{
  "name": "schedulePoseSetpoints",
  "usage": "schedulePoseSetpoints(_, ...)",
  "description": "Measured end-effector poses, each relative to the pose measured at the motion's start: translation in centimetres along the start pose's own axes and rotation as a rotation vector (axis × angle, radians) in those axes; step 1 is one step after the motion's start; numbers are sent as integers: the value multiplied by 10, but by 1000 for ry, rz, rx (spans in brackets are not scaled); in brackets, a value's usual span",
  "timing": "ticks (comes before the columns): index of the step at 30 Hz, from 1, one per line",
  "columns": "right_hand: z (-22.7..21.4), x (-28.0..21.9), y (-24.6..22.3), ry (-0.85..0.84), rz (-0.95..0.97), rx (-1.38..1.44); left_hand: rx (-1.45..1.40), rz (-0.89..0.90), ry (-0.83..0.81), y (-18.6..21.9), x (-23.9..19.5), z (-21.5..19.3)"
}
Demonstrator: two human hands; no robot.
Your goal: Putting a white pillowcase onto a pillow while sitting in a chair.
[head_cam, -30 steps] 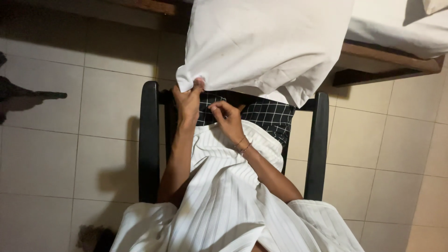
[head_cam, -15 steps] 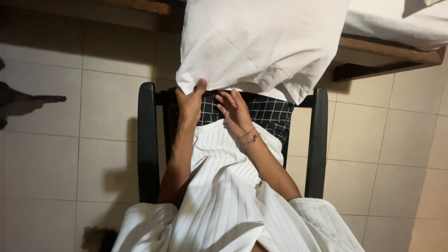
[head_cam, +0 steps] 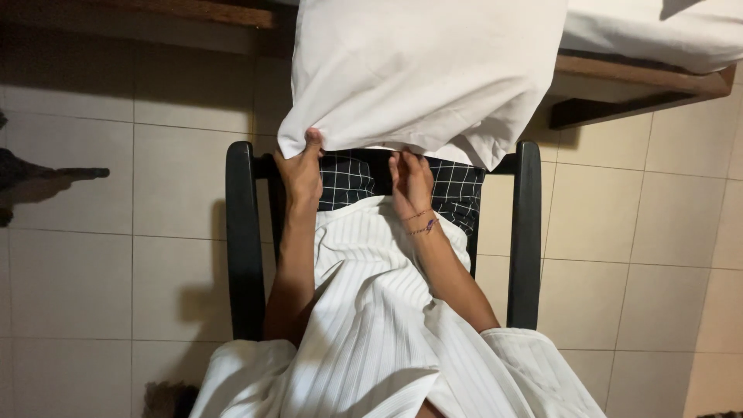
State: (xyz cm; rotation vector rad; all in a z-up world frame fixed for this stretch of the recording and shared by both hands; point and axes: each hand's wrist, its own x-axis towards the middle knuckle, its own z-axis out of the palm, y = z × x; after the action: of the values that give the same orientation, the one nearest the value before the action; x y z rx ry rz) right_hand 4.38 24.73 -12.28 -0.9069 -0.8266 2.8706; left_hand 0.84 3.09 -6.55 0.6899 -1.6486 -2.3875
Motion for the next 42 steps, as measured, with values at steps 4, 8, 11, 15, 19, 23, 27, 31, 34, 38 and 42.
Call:
schedulePoseSetpoints(4, 29, -29, -9, 27, -149, -67, -20, -4, -8, -1, 0, 4)
schedulePoseSetpoints(8, 68, -53, -26, -88, -67, 13, -66, -16, -19, 0, -1, 5)
schedulePoseSetpoints(11, 70, -48, -25, -122, 41, 32, -141, -28, -63, 6, -2, 9)
schedulePoseSetpoints(15, 73, -41, -24, -182, 34, -88, -217, -44, -111, 6, -3, 8)
schedulePoseSetpoints(19, 81, -44, -26, -171, -23, -160, -232, -57, -112, 10, -3, 12)
schedulePoseSetpoints(23, 66, -35, -22, -118, -51, -162, -323, -104, -54, 13, -9, 21)
schedulePoseSetpoints(27, 62, -28, -22, -93, -99, -173, -446, -77, -84, -7, -20, 23)
schedulePoseSetpoints(31, 65, -29, -23, -73, -103, -174, -520, -109, -355, -42, -36, 34)
schedulePoseSetpoints(34, 54, -20, -18, -82, -113, -160, -330, -291, -438, -33, -51, 64)
schedulePoseSetpoints(38, 67, -28, -21, -136, -103, -148, -127, -156, -357, -46, -45, 83)
schedulePoseSetpoints(42, 69, -29, -26, -132, -55, -162, -103, -175, -201, -45, -42, 94)
